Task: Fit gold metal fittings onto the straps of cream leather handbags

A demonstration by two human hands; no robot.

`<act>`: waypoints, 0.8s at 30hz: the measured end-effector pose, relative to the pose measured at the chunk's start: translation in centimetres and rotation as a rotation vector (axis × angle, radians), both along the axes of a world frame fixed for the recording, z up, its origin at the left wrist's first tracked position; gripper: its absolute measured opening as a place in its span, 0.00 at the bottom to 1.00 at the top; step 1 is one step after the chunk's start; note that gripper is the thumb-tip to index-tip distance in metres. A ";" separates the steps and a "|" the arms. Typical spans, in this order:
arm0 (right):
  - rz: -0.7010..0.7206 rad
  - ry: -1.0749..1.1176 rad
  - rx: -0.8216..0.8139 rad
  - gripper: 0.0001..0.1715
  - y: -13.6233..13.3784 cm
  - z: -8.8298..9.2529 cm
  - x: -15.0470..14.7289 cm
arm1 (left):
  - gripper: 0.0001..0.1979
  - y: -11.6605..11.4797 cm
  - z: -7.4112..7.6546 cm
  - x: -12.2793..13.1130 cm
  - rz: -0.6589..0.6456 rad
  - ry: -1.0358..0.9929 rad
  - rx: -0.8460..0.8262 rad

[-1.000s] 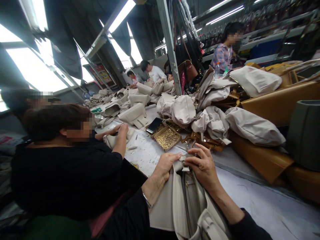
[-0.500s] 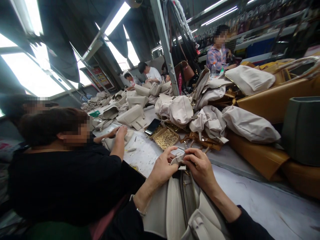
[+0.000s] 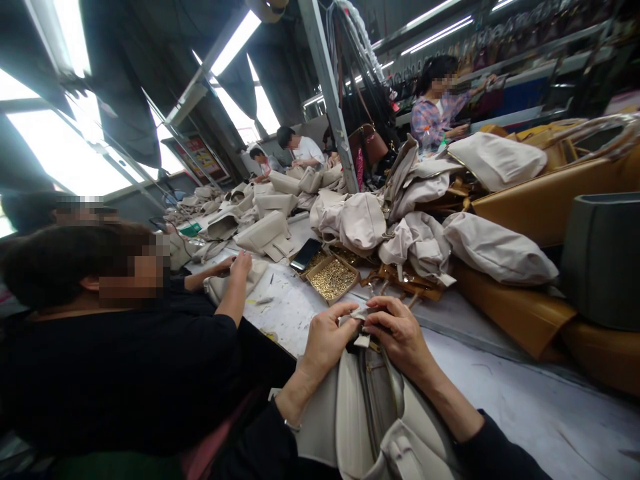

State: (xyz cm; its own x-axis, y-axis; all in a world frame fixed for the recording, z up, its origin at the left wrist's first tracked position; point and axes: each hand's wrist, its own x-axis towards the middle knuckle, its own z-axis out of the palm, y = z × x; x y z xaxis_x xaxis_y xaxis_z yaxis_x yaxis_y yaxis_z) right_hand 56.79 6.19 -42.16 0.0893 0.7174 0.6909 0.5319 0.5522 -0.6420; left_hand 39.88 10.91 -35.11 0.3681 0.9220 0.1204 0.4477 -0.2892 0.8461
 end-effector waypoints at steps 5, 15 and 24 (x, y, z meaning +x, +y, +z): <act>-0.018 0.037 -0.016 0.05 0.1 -0.7 0.2 | 0.13 0.3 -0.9 1.1 0.102 -0.135 -0.152; -0.054 0.153 -0.060 0.05 0.2 -1.5 0.6 | 0.15 0.2 -0.9 1.5 0.144 -0.222 -0.211; -0.054 0.164 -0.048 0.06 0.2 -1.5 0.7 | 0.14 0.2 -1.0 1.3 0.147 -0.222 -0.213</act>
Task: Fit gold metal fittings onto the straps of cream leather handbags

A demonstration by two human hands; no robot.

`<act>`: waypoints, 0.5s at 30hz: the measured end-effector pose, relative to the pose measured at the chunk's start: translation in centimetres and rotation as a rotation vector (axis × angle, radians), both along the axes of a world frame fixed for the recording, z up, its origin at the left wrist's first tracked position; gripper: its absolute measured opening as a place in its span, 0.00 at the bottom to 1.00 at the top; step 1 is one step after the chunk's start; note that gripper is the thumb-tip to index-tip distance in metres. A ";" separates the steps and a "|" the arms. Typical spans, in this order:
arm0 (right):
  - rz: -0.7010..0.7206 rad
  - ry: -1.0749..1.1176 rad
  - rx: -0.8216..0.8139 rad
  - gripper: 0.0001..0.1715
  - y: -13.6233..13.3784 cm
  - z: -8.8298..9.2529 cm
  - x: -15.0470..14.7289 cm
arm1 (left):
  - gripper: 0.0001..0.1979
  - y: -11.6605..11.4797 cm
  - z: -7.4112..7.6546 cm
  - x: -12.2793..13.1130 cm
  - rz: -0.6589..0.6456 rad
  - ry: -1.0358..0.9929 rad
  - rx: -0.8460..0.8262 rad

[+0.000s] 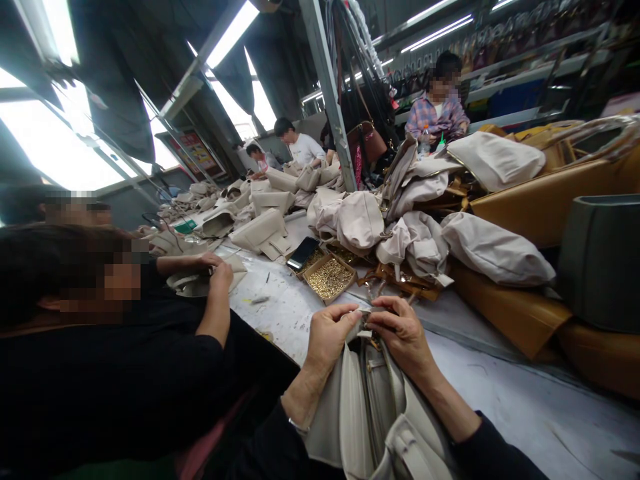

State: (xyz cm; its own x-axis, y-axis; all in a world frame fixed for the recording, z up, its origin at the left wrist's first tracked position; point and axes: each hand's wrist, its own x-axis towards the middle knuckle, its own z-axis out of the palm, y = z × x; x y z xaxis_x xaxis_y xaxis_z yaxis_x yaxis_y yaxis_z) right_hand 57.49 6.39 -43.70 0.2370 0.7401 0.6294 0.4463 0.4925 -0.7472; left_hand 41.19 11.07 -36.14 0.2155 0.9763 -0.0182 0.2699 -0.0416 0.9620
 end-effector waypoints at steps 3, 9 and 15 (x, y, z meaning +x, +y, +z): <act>-0.033 -0.022 0.019 0.07 -0.1 0.2 -0.1 | 0.14 -0.1 0.2 0.0 -0.001 0.006 0.005; -0.080 -0.091 0.039 0.08 -0.2 0.3 -0.3 | 0.13 -0.5 0.5 0.0 0.013 -0.002 0.014; -0.059 -0.149 0.049 0.10 -0.2 0.2 -0.1 | 0.13 -0.5 0.4 0.0 0.005 -0.011 0.009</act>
